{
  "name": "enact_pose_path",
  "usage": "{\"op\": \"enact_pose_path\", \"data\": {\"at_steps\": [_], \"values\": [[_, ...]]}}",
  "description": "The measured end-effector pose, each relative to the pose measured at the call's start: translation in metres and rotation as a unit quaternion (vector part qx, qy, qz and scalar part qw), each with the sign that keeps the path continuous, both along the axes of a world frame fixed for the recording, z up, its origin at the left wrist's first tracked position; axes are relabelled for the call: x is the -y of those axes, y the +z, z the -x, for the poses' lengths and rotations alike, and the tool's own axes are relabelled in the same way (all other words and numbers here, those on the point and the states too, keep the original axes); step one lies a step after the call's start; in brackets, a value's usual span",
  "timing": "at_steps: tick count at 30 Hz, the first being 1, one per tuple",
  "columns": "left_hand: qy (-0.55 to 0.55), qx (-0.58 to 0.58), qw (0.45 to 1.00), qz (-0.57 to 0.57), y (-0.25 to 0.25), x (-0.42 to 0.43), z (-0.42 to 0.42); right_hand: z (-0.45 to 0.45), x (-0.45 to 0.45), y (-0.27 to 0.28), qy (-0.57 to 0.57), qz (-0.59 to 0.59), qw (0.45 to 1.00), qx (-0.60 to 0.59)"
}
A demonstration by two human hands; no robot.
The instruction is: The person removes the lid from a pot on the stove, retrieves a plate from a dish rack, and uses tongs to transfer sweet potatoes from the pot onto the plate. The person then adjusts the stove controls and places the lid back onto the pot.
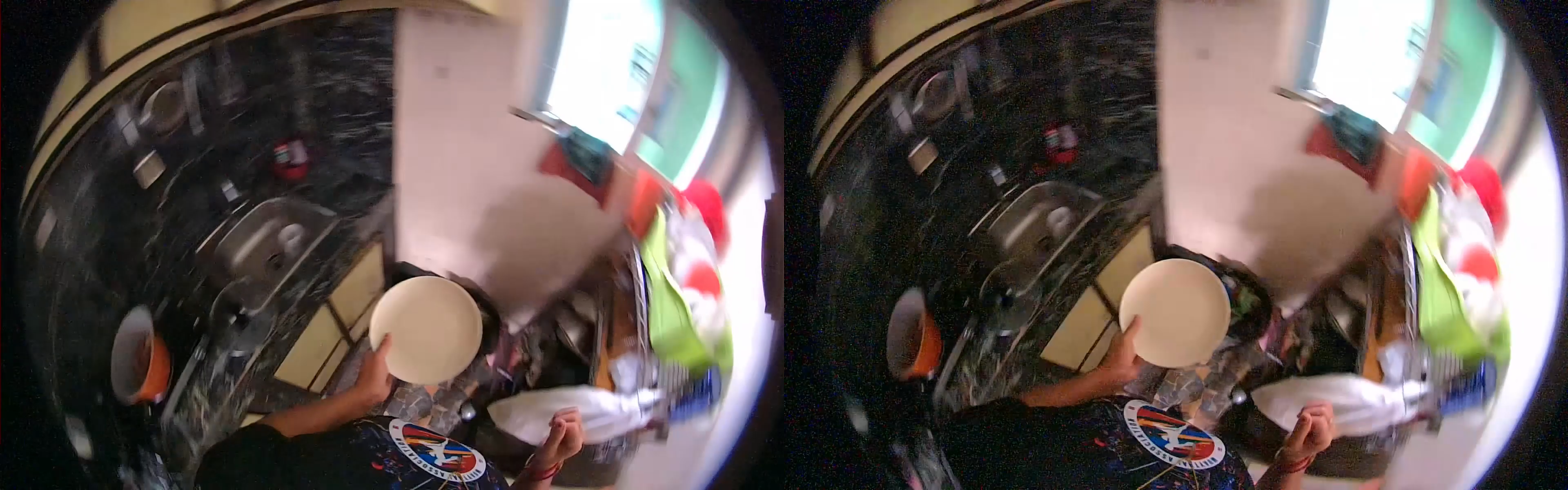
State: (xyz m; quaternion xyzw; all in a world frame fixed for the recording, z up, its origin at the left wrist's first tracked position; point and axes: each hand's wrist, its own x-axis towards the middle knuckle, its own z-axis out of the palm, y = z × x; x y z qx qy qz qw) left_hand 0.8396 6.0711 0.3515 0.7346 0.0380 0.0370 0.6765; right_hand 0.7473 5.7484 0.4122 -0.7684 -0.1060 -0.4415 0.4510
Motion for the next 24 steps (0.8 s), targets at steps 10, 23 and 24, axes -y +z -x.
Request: {"op": "enact_pose_path", "data": {"at_steps": [10, 23, 24], "values": [[0.424, -0.008, 0.865, 0.270, 0.038, -0.175, 0.093, -0.135, -0.187, 0.007, 0.256, 0.037, 0.957, -0.133], [0.727, 0.185, 0.626, 0.211, 0.044, -0.316, 0.258, -0.205, -0.473, 0.065, 0.632, 0.034, 0.766, -0.118], [0.731, 0.195, 0.629, 0.181, 0.036, -0.318, 0.273, -0.206, -0.491, 0.072, 0.649, 0.043, 0.749, -0.123]]}}
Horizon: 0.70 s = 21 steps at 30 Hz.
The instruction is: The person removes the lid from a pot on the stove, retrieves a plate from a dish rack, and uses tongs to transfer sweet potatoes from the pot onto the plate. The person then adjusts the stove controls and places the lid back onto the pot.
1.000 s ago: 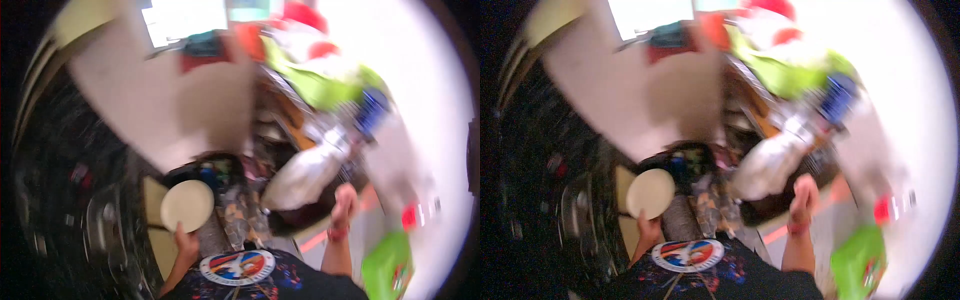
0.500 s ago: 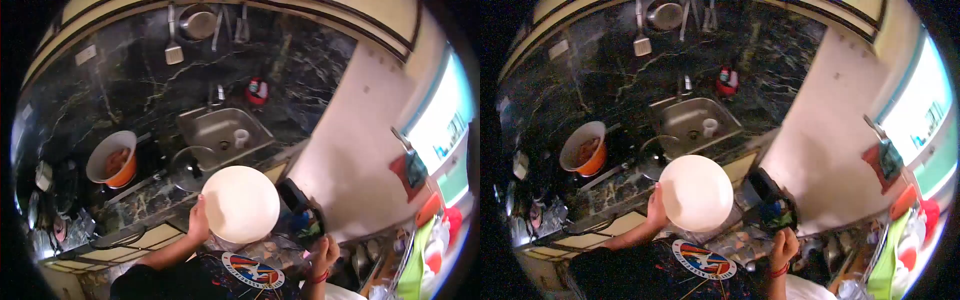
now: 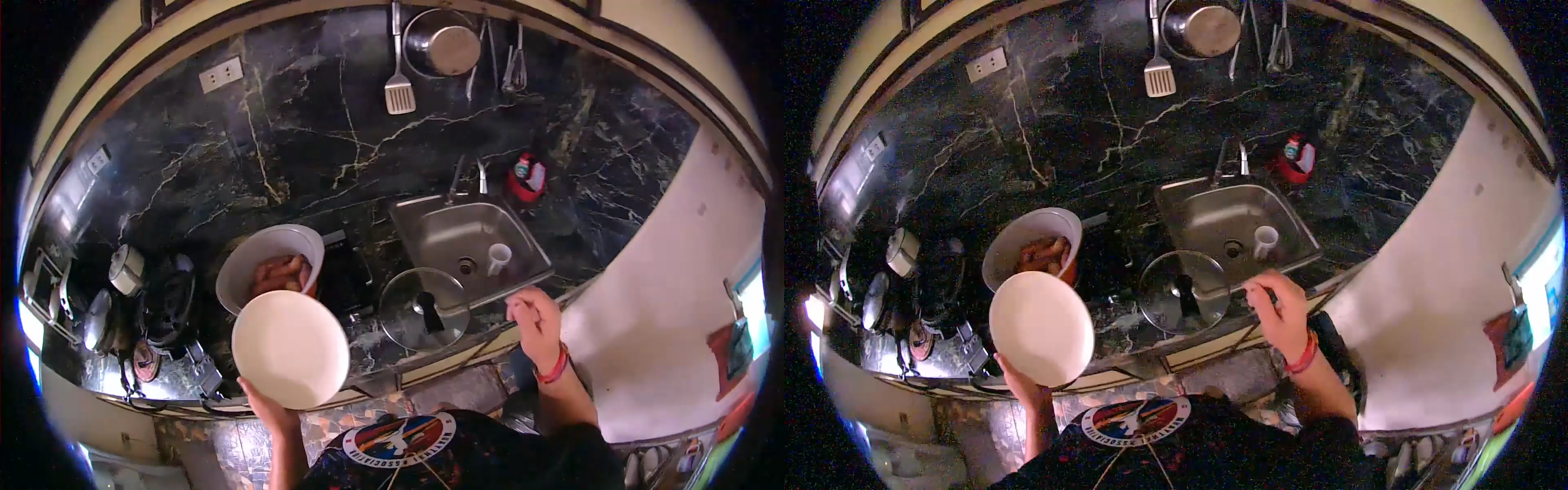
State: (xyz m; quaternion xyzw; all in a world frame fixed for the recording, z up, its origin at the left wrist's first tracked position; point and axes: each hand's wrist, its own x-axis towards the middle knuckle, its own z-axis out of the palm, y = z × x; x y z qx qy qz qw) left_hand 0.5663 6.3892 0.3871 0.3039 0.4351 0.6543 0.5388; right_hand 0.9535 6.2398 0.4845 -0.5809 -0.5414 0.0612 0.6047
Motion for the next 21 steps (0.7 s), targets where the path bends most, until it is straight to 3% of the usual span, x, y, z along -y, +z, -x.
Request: {"op": "enact_pose_path", "data": {"at_steps": [2, 4, 6, 7, 10, 13, 18, 21], "values": [[0.030, 0.058, 0.997, -0.040, -0.013, 0.001, 0.013, -0.003, -0.034, 0.006, 0.080, -0.003, 0.996, 0.043], [0.124, -0.186, 0.971, -0.080, -0.031, 0.014, 0.015, -0.008, -0.061, 0.012, 0.146, -0.017, 0.982, 0.119], [0.239, -0.402, 0.880, -0.083, -0.047, 0.025, 0.008, -0.019, -0.079, 0.008, 0.200, -0.025, 0.968, 0.148], [0.249, -0.397, 0.880, -0.080, -0.046, 0.025, -0.002, -0.025, -0.085, 0.005, 0.219, -0.026, 0.966, 0.137], [0.143, -0.234, 0.961, -0.043, -0.027, 0.010, -0.055, -0.048, -0.085, 0.001, 0.213, -0.063, 0.966, 0.129], [-0.005, -0.156, 0.988, -0.005, -0.015, -0.004, -0.098, -0.067, -0.055, -0.003, 0.163, -0.044, 0.979, 0.113], [-0.224, -0.152, 0.963, 0.000, -0.006, -0.020, -0.147, -0.068, 0.026, -0.030, 0.005, -0.028, 0.996, 0.084], [-0.354, -0.161, 0.921, -0.011, -0.001, -0.031, -0.168, -0.035, 0.087, -0.051, -0.166, -0.024, 0.985, 0.043]]}}
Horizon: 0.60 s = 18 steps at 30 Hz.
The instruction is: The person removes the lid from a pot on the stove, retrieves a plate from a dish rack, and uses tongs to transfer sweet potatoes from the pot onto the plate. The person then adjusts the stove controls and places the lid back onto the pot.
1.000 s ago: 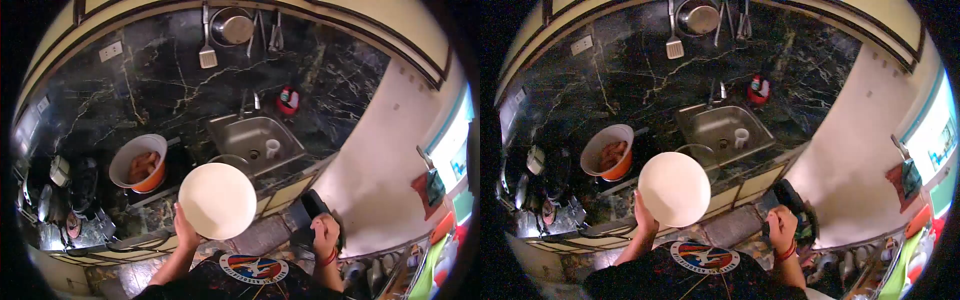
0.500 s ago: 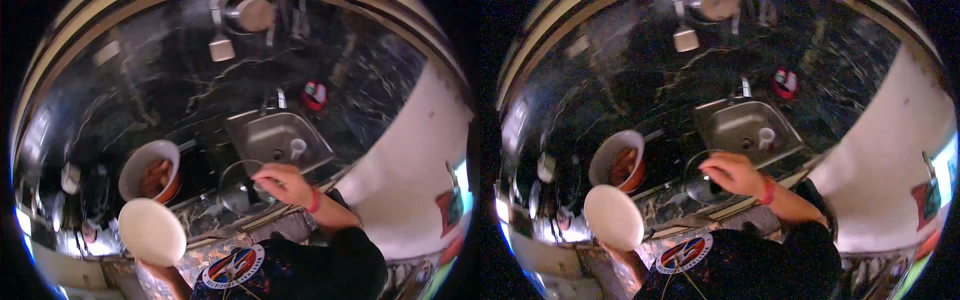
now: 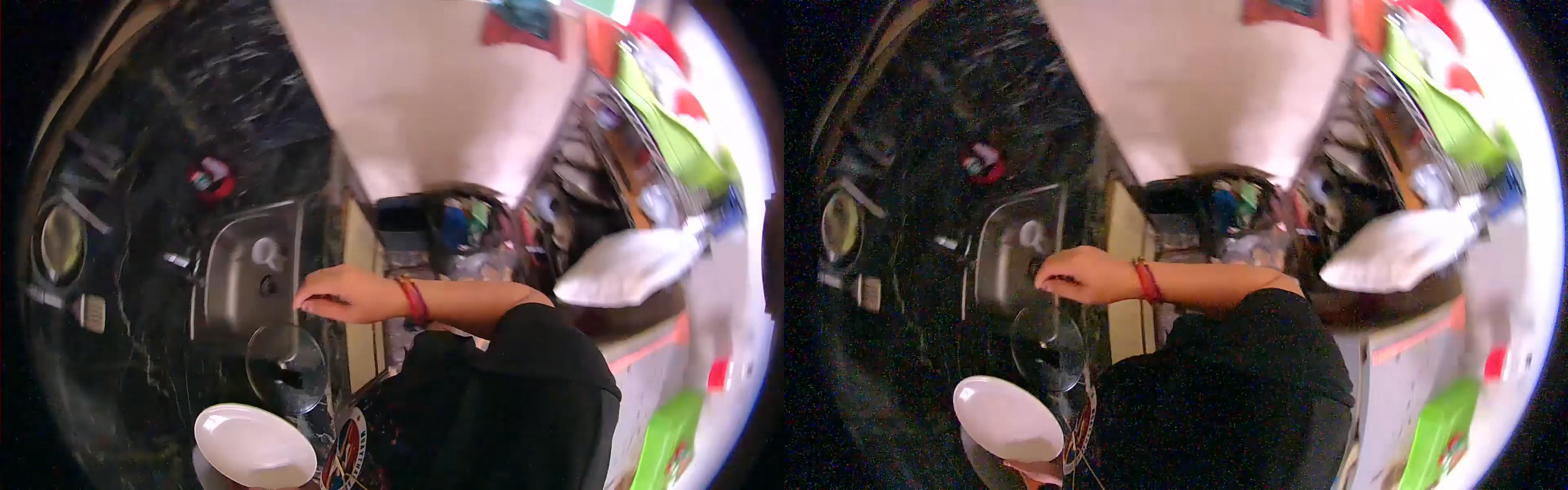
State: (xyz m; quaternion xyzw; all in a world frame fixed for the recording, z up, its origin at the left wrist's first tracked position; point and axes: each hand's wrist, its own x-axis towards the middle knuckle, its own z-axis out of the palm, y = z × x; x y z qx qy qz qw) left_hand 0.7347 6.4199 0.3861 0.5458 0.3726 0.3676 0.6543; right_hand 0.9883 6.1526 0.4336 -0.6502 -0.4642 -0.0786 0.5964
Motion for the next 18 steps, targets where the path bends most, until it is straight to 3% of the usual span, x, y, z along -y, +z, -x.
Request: {"op": "enact_pose_path", "data": {"at_steps": [5, 7, 9, 11, 13, 15, 17, 18], "values": [[-0.186, -0.018, 0.982, 0.014, 0.004, 0.005, -0.033, 0.096, 0.097, -0.028, -0.228, 0.015, 0.962, -0.151], [-0.253, -0.025, 0.967, 0.026, 0.006, 0.019, -0.045, 0.129, 0.129, -0.038, -0.348, -0.049, 0.919, -0.177], [-0.312, -0.030, 0.949, 0.035, 0.008, 0.038, -0.055, 0.148, 0.176, -0.059, -0.461, -0.169, 0.844, -0.216], [-0.368, -0.029, 0.928, 0.039, 0.009, 0.068, -0.062, 0.160, 0.270, -0.082, -0.681, -0.275, 0.675, -0.070], [-0.398, -0.033, 0.916, 0.044, 0.010, 0.091, -0.064, 0.182, 0.340, -0.096, -0.691, -0.412, 0.590, -0.068], [-0.420, -0.037, 0.906, 0.045, 0.011, 0.116, -0.065, 0.204, 0.403, -0.115, -0.790, -0.392, 0.471, 0.010], [-0.441, -0.044, 0.895, 0.048, 0.010, 0.144, -0.066, 0.222, 0.436, -0.120, -0.864, -0.296, 0.400, 0.083], [-0.451, -0.045, 0.890, 0.048, 0.010, 0.159, -0.067, 0.226, 0.446, -0.126, -0.868, -0.287, 0.401, 0.055]]}}
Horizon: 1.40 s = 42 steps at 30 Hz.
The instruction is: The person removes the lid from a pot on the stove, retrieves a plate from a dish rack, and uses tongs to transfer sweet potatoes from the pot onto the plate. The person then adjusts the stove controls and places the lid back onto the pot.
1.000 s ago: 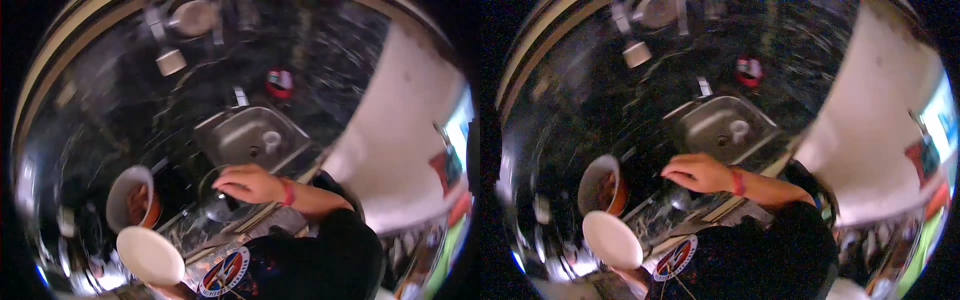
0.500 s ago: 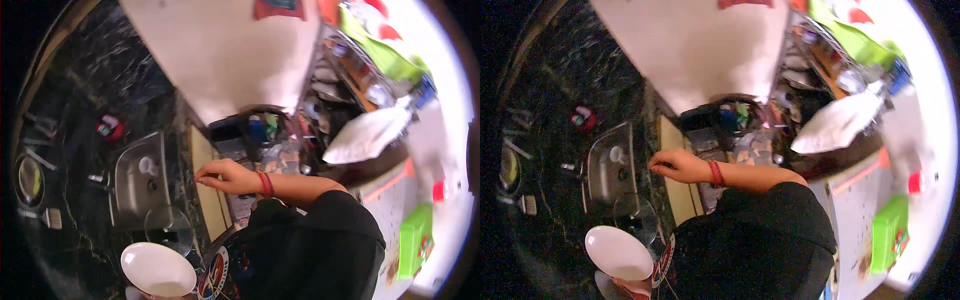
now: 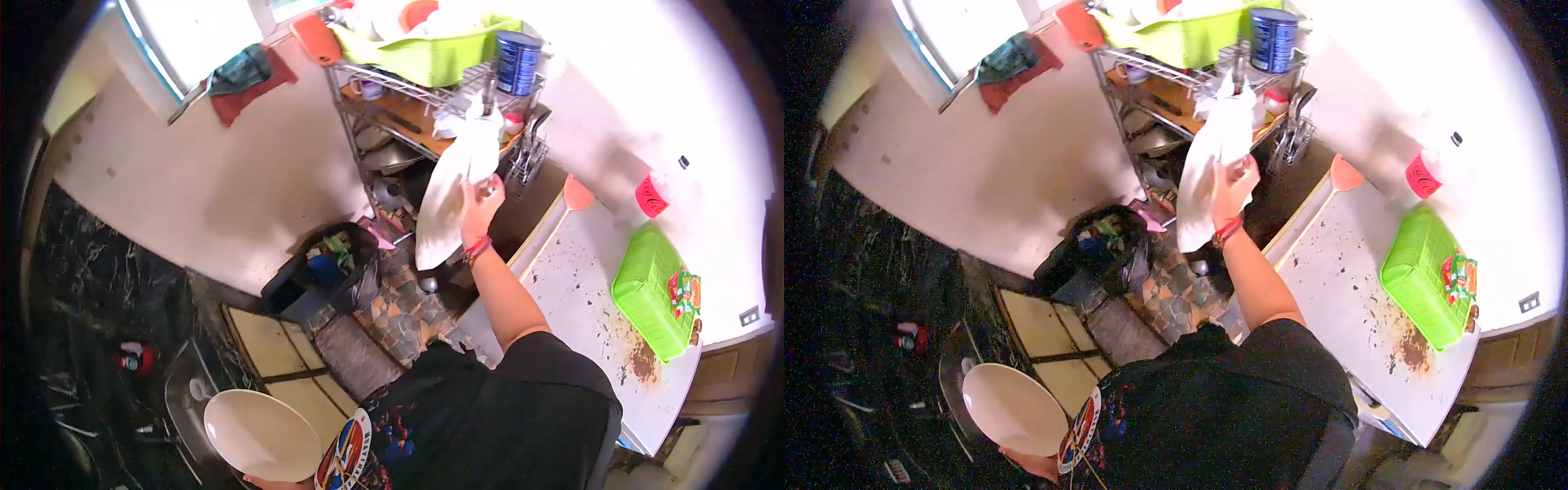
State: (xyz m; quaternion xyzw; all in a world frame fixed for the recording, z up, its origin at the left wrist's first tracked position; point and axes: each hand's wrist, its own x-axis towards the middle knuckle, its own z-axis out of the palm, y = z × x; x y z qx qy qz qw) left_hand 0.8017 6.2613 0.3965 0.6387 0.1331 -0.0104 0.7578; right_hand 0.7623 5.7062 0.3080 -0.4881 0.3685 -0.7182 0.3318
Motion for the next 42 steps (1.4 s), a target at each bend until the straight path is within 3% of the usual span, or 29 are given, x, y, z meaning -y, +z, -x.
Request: {"op": "enact_pose_path", "data": {"at_steps": [1, 3, 5, 7, 9, 11, 13, 15, 17, 19, 20, 23, 26, 29, 33, 35, 39, 42], "values": [[-0.008, -0.001, 1.000, 0.002, -0.001, 0.014, 0.000, 0.012, 0.006, 0.002, 0.042, 0.009, 0.993, -0.111], [-0.031, -0.003, 1.000, 0.005, -0.001, 0.044, -0.003, 0.006, 0.034, -0.049, 0.079, -0.080, 0.972, -0.206], [-0.054, -0.008, 0.999, 0.005, -0.001, 0.073, -0.006, 0.012, 0.014, -0.026, 0.200, -0.172, 0.947, -0.185], [-0.074, -0.010, 0.997, 0.007, 0.000, 0.102, -0.010, 0.018, 0.017, -0.035, 0.295, -0.151, 0.906, -0.265], [-0.093, -0.010, 0.996, 0.010, 0.003, 0.129, -0.014, 0.027, 0.030, -0.039, 0.395, -0.057, 0.892, -0.212], [-0.112, -0.013, 0.994, 0.012, 0.008, 0.152, -0.019, 0.053, 0.056, -0.036, 0.518, -0.117, 0.816, -0.228], [-0.124, -0.012, 0.992, 0.014, 0.012, 0.172, -0.023, 0.092, 0.095, -0.041, 0.544, -0.072, 0.745, -0.380], [-0.135, -0.013, 0.991, 0.015, 0.016, 0.187, -0.027, 0.127, 0.139, -0.045, 0.538, -0.138, 0.792, -0.253], [-0.140, -0.013, 0.990, 0.016, 0.018, 0.200, -0.029, 0.159, 0.169, -0.021, 0.382, -0.166, 0.907, -0.061], [-0.145, -0.014, 0.989, 0.016, 0.021, 0.210, -0.032, 0.177, 0.230, -0.044, 0.117, -0.149, 0.974, -0.120], [-0.147, -0.014, 0.989, 0.017, 0.022, 0.214, -0.032, 0.182, 0.256, -0.051, 0.093, -0.145, 0.981, -0.089], [-0.149, -0.012, 0.989, 0.017, 0.024, 0.222, -0.033, 0.175, 0.309, -0.063, 0.006, -0.061, 0.975, -0.212], [-0.145, -0.014, 0.989, 0.020, 0.022, 0.224, -0.030, 0.167, 0.336, -0.066, 0.115, -0.071, 0.954, -0.266], [-0.143, -0.020, 0.990, -0.001, 0.014, 0.216, -0.028, 0.163, 0.307, -0.026, -0.008, -0.068, 0.889, -0.452], [-0.132, 0.018, 0.989, -0.062, 0.006, 0.215, -0.022, 0.158, 0.286, -0.002, 0.059, -0.113, 0.914, -0.386], [-0.112, -0.036, 0.993, 0.026, 0.024, 0.237, -0.014, 0.154, 0.292, -0.007, 0.065, -0.109, 0.898, -0.421], [-0.149, -0.017, 0.987, 0.051, 0.013, 0.228, -0.024, 0.142, 0.283, -0.004, -0.003, -0.059, 0.843, -0.535], [-0.131, -0.022, 0.991, 0.026, 0.014, 0.235, -0.020, 0.133, 0.281, -0.002, -0.012, -0.155, 0.802, -0.576]]}}
